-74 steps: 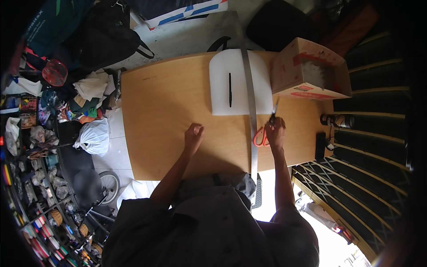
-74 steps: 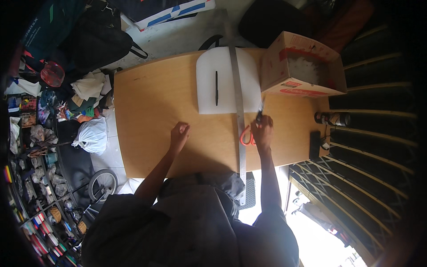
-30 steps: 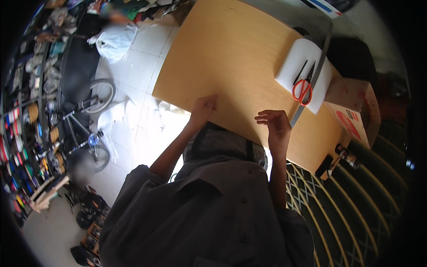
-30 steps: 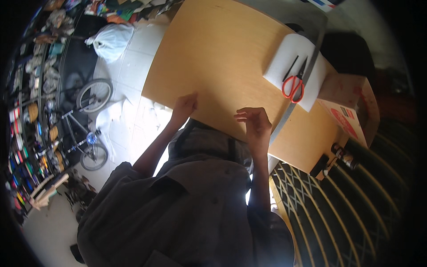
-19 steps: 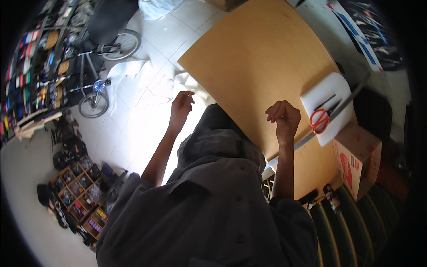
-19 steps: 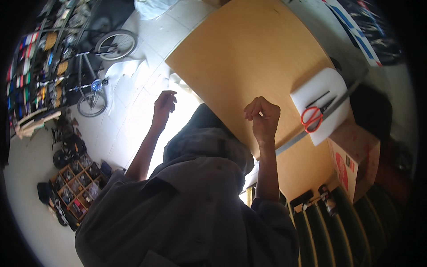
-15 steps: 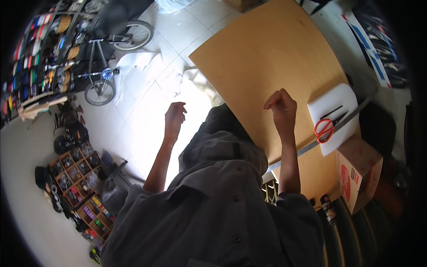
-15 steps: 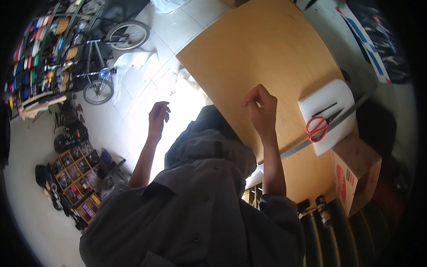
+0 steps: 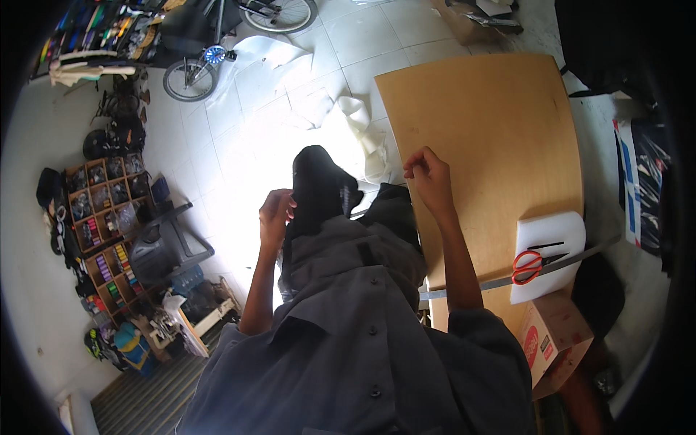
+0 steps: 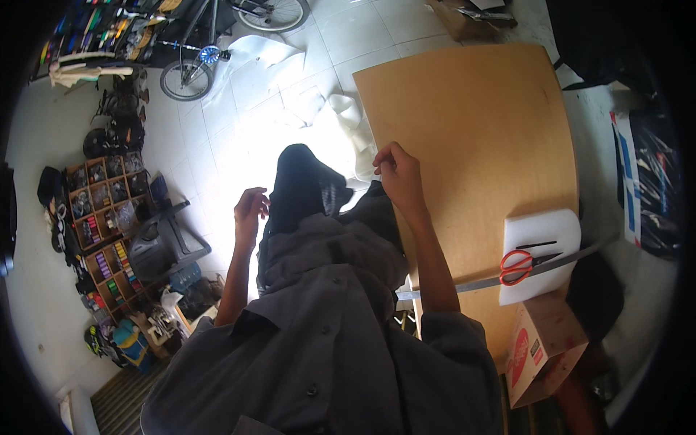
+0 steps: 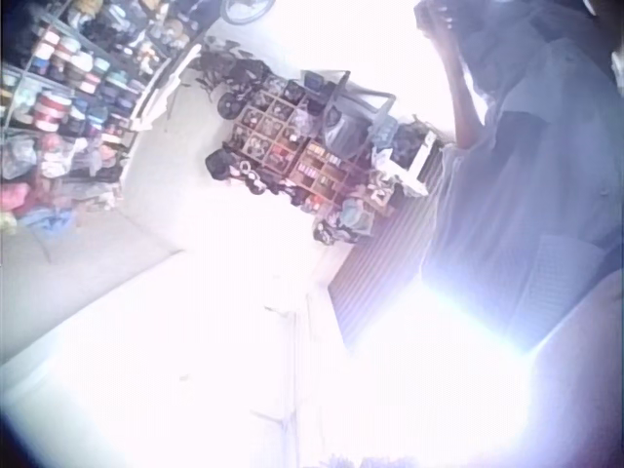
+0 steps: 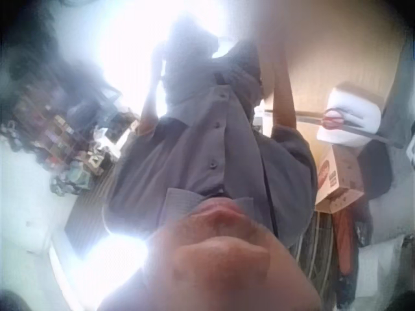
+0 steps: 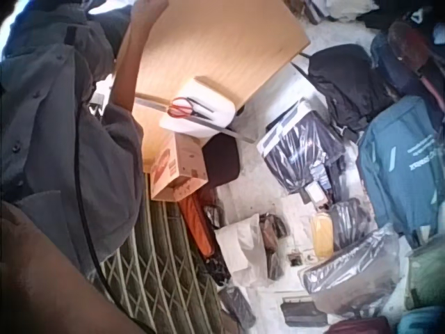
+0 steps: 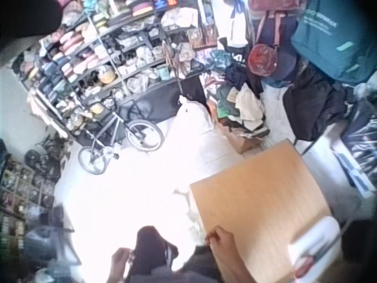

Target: The person cuts small white foam pieces using shears, gathers the pieces into a cardboard box, and then picks up larger pieces of foam sheeting from the floor to organize them on a table.

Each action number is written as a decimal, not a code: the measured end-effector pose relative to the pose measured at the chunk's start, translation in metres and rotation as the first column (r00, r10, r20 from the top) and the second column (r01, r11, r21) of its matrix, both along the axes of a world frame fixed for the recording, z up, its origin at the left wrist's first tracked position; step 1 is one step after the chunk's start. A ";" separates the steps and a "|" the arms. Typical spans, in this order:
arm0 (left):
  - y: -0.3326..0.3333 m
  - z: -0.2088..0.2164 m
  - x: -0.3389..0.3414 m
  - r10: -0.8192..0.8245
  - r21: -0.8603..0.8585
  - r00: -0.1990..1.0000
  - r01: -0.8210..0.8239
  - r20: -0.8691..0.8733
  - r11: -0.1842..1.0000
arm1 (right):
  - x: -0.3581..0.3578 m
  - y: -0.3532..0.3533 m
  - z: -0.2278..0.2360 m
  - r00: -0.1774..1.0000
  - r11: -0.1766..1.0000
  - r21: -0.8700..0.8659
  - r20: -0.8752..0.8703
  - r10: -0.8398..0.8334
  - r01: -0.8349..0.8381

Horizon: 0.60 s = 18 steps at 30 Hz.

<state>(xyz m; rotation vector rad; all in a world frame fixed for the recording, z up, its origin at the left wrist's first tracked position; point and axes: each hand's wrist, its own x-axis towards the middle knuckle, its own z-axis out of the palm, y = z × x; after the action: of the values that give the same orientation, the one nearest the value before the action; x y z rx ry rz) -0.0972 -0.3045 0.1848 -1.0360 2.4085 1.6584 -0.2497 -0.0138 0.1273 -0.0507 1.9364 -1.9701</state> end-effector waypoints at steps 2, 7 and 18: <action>-0.007 -0.001 0.005 0.037 -0.014 0.999 -0.037 -0.009 0.999 | -0.001 -0.006 -0.004 1.000 0.999 0.031 0.013 0.016 -0.017; -0.034 -0.013 -0.003 0.036 0.045 0.999 -0.034 -0.032 0.998 | -0.004 -0.035 -0.016 1.000 0.999 0.038 0.019 -0.009 0.008; -0.157 -0.192 -0.052 -0.097 0.237 0.995 0.095 -0.003 0.967 | 0.006 -0.191 -0.224 0.945 0.945 0.221 0.275 0.176 -0.241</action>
<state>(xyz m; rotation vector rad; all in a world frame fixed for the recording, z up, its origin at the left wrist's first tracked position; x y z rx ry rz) -0.1495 -0.4616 -0.0070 -0.8732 2.1490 1.8454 -0.2432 -0.2047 -0.0967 0.0563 1.9085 -1.5034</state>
